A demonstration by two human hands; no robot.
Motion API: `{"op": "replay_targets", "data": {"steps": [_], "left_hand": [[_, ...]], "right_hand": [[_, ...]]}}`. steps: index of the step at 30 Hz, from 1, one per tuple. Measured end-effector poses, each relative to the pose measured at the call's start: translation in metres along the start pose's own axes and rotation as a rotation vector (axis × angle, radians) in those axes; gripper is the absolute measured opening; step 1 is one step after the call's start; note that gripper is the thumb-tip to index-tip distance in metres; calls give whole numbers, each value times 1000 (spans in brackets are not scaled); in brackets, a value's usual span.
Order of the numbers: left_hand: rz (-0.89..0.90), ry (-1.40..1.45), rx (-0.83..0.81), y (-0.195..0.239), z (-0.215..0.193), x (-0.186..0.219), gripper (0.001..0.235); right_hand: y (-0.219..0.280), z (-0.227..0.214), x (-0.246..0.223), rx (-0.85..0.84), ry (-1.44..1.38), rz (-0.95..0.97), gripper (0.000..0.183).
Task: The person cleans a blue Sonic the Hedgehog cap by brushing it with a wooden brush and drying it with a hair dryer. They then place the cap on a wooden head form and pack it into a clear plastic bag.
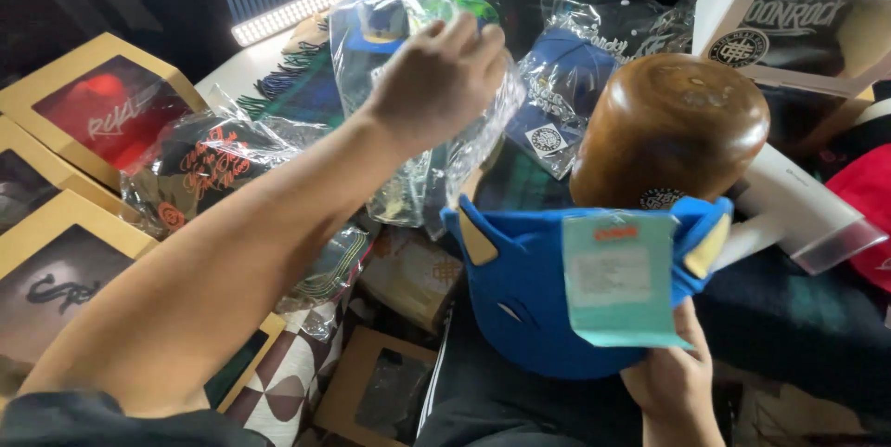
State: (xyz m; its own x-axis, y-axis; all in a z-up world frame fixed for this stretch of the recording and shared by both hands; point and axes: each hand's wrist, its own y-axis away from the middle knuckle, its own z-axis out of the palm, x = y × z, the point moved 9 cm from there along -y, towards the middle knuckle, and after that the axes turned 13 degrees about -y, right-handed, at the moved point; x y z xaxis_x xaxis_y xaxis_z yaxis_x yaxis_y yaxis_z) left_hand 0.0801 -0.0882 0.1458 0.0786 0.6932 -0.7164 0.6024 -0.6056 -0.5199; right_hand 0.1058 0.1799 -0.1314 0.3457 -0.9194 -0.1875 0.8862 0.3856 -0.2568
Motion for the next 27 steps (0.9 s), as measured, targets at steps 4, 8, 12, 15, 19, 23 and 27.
{"op": "replay_targets", "data": {"steps": [4, 8, 12, 15, 19, 23, 27], "left_hand": [[-135, -219, 80, 10, -35, -45, 26], [-218, -355, -65, 36, -59, -70, 41], [-264, -303, -231, 61, -85, -63, 31], [-325, -123, -441, 84, -98, -54, 55], [-154, -139, -694, 111, -90, -31, 81], [-176, 22, -797, 113, -88, -24, 88], [-139, 12, -782, 100, -85, -23, 86]], "right_hand": [[-19, 113, 32, 139, 803, -140, 63], [-25, 135, 59, 365, 550, -96, 67], [-26, 150, 70, 362, 605, -59, 69], [-26, 139, 77, 387, 622, -47, 74], [-23, 121, 94, 361, 597, -9, 73], [-21, 102, 111, 346, 562, 6, 71], [-17, 108, 118, 330, 624, 61, 71]]}}
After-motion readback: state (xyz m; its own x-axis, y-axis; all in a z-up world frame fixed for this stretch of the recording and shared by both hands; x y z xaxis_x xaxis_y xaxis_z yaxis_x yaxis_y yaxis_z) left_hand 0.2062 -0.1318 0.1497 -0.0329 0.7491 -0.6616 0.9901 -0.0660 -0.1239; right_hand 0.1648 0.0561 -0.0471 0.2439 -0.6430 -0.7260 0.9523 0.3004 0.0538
